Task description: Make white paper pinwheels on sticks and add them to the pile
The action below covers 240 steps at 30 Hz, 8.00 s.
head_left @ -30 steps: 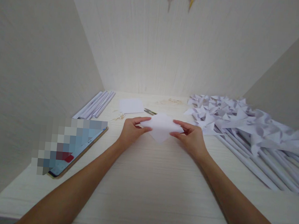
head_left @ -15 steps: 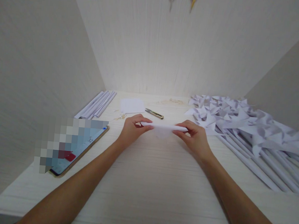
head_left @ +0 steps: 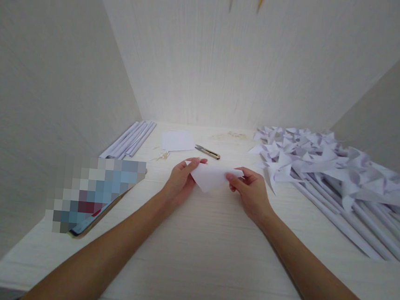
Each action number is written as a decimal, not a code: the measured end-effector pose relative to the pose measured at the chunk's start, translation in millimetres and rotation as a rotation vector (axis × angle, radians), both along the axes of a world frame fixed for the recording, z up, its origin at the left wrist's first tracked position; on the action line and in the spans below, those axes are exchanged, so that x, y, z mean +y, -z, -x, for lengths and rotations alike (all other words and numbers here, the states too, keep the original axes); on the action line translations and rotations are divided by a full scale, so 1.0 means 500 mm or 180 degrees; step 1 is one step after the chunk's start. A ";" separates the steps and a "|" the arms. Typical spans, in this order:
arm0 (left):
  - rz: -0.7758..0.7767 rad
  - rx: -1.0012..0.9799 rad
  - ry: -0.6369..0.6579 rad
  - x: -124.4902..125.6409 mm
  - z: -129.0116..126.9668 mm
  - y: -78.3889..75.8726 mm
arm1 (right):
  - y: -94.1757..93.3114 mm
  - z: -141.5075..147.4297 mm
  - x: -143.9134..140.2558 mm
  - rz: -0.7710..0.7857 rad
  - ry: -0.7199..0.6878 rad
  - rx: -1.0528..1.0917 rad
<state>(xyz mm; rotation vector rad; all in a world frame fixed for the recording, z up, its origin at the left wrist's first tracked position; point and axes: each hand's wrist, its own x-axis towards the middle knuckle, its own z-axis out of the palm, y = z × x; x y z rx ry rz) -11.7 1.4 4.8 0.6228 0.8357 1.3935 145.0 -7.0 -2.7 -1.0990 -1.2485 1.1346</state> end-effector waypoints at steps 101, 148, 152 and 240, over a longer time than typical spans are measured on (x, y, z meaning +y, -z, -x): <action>-0.1270 0.0922 0.0518 -0.031 0.000 -0.023 | -0.009 0.022 -0.033 0.0019 -0.1688 -0.1424; -0.1260 0.0918 0.0607 -0.017 0.014 -0.020 | -0.014 0.019 -0.030 0.0087 -0.1847 -0.1375; -0.1066 0.0803 0.0495 -0.015 0.010 -0.019 | -0.016 0.018 -0.029 0.0070 -0.1863 -0.1376; -0.0116 -0.0463 -0.0194 -0.014 -0.017 0.000 | 0.013 0.014 0.009 -0.0238 0.0506 0.0309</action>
